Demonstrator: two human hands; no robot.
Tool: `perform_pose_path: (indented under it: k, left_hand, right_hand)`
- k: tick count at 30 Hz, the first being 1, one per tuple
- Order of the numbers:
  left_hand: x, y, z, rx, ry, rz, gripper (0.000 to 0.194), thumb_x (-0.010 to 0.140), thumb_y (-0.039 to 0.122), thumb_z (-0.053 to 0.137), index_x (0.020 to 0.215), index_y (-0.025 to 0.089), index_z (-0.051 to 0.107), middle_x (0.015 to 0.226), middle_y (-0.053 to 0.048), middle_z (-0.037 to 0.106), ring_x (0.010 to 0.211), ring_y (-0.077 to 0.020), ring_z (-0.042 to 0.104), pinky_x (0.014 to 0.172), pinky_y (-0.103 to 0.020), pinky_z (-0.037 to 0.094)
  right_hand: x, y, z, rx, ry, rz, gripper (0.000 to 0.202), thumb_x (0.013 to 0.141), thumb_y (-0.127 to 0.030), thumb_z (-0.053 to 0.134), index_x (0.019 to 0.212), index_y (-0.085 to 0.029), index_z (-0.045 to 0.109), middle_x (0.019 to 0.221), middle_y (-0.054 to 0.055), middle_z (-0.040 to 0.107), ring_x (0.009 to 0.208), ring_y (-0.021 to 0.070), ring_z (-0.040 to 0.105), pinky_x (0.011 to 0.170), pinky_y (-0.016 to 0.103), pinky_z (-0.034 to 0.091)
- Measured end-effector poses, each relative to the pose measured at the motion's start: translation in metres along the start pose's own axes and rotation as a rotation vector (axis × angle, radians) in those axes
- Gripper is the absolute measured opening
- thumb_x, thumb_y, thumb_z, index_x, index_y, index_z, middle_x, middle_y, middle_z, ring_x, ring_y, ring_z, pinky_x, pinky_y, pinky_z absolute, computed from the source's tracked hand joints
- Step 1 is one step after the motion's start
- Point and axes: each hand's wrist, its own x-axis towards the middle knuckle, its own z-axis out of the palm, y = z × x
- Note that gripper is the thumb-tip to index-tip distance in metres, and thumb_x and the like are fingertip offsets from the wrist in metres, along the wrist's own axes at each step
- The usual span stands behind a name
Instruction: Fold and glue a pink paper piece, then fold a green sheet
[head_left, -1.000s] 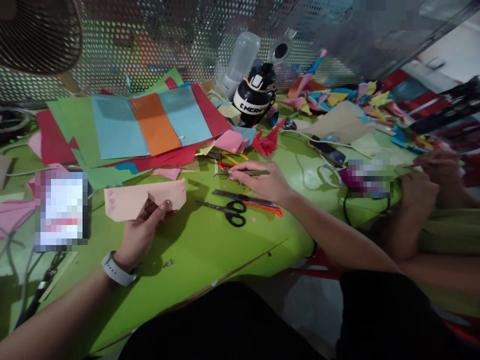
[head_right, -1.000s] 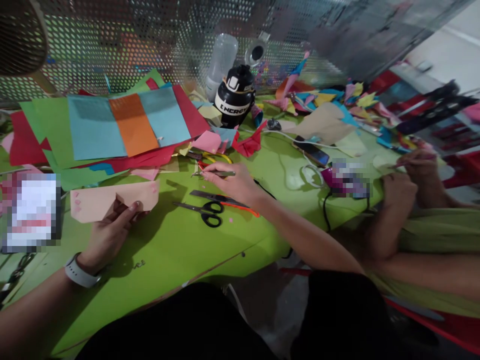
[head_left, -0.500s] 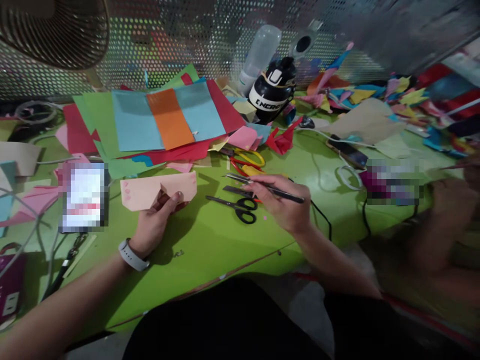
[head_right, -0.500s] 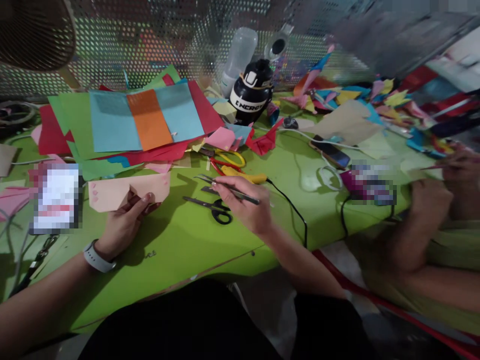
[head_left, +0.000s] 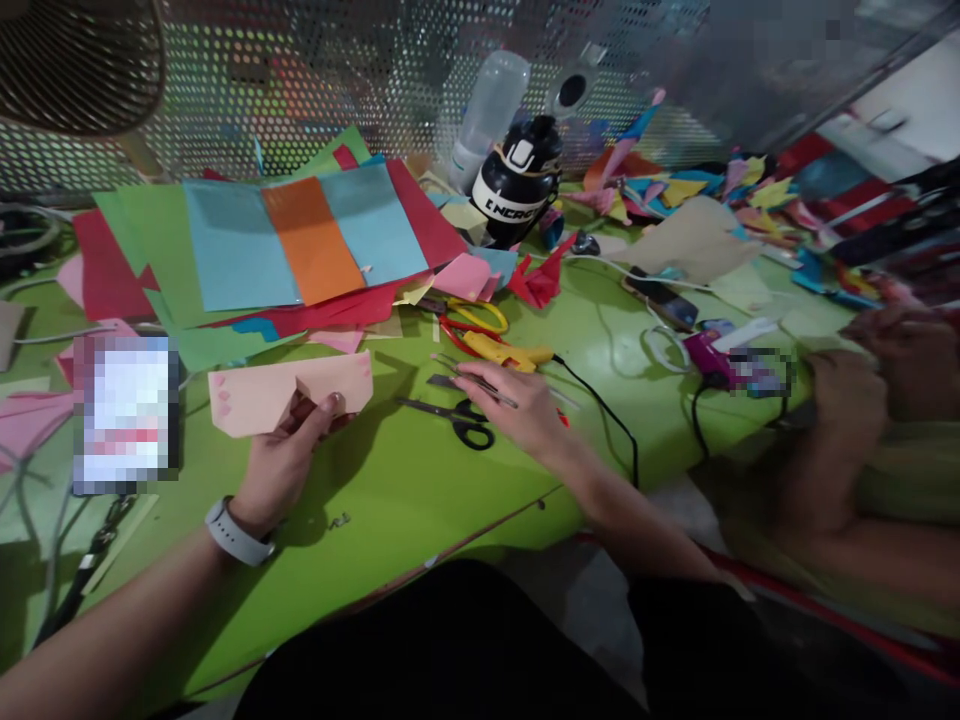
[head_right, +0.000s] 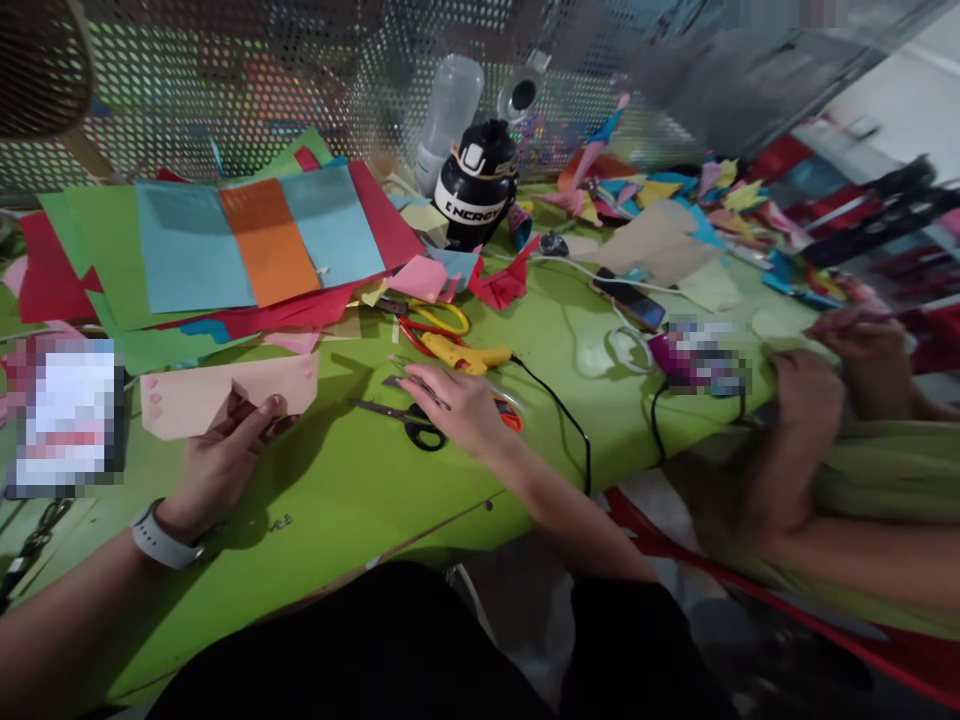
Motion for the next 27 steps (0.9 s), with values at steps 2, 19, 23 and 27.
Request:
perform_pose_path:
  k: [2,19,23,27]
  left_hand:
    - [0.0,0.0,0.0,0.008,0.001,-0.009,0.023,0.073,0.029,0.082,0.077,0.018,0.062,0.084,-0.001,0.068,0.084,-0.0161,0.067,0.085,-0.033,0.061]
    - [-0.001,0.004,0.003,0.006,0.001,-0.012,0.024,0.073,0.029,0.082,0.077,0.02,0.061,0.087,0.0,0.069,0.09,-0.0177,0.068,0.083,-0.034,0.061]
    - [-0.001,0.004,0.003,0.02,0.012,-0.009,0.024,0.072,0.03,0.083,0.076,0.02,0.061,0.086,0.0,0.069,0.087,-0.0174,0.068,0.082,-0.033,0.062]
    - [-0.001,0.001,0.002,-0.005,0.003,-0.023,0.024,0.073,0.03,0.083,0.078,0.019,0.062,0.084,0.0,0.068,0.084,-0.0155,0.068,0.082,-0.03,0.061]
  right_hand:
    - [0.0,0.002,0.001,-0.016,-0.02,-0.01,0.02,0.094,-0.037,0.058,0.104,-0.026,0.071,0.1,0.005,0.078,0.081,0.0213,0.075,0.078,0.037,0.06]
    - [0.003,0.009,0.009,0.113,0.039,0.118,0.019,0.09,-0.039,0.059,0.096,-0.028,0.074,0.092,0.003,0.079,0.076,0.0218,0.075,0.075,0.038,0.062]
    - [0.005,0.002,0.007,0.374,0.112,0.266,0.019,0.088,-0.043,0.063,0.094,-0.027,0.073,0.089,0.003,0.079,0.081,0.0227,0.076,0.076,0.039,0.064]
    - [0.006,-0.005,0.005,0.746,0.154,0.456,0.024,0.085,-0.047,0.066,0.091,-0.024,0.069,0.086,0.003,0.079,0.077,0.0221,0.076,0.069,0.038,0.065]
